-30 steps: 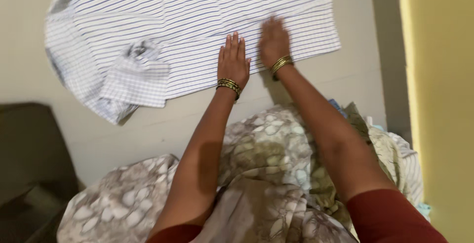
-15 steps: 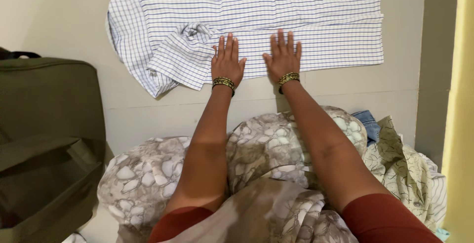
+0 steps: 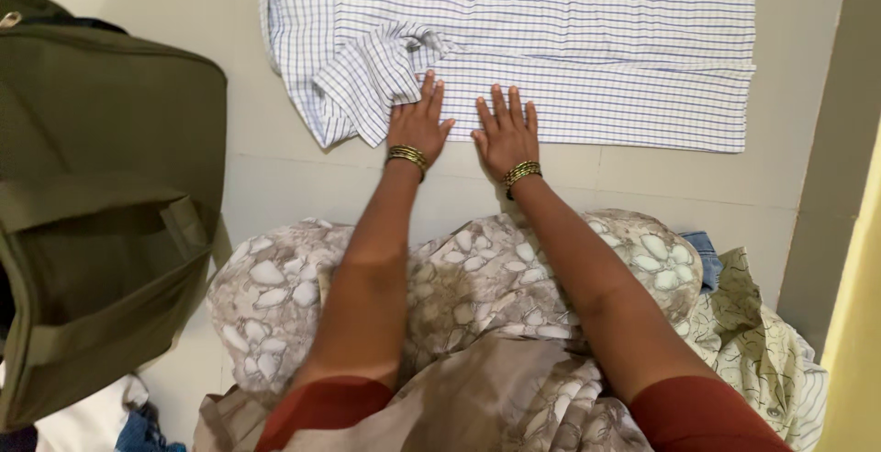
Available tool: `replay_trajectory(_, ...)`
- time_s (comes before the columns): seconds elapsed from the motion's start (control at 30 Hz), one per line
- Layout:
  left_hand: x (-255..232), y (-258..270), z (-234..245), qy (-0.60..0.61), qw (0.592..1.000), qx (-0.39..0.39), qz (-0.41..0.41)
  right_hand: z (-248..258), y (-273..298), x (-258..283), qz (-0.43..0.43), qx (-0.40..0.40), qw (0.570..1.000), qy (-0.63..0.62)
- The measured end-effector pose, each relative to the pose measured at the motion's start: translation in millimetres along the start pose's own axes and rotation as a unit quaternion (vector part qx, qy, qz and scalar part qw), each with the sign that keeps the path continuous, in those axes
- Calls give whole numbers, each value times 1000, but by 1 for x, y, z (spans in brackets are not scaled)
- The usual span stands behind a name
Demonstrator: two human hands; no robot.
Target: The person folds a checkered shirt on the floor by smoothing the fabric, folding in the sleeves and sides, and finally folding the bottom up to create a compact square.
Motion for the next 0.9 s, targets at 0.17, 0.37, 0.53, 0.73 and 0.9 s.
replay_trajectory(0.17,56,-11,23,-116,991,62,-12,8,0,2,10,-11,1000,8)
replay_trajectory(0.37,152,-18,75,-241,959,-149,-7,6,2,1,-4,3,1000,19)
replay_trajectory(0.53,162,30,119,-53,980,-5,193,7,2,2,5,-11,1000,19)
replay_trajectory(0.73,156,42,110,15,961,194,194,11,2,5,4,-14,1000,19)
replay_trajectory(0.9,164,24,87,-6,974,-190,119,11,2,6,6,-22,999,22)
Point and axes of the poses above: each hand's wrist, its own y-axis away from the middle knuckle, its own z-axis out of the back of the hand, x = y × z, the point moved 2 cm from there along -y, towards the middle knuckle, and after that the axes turned 2 degrees about -z, right-handed, at the moved point
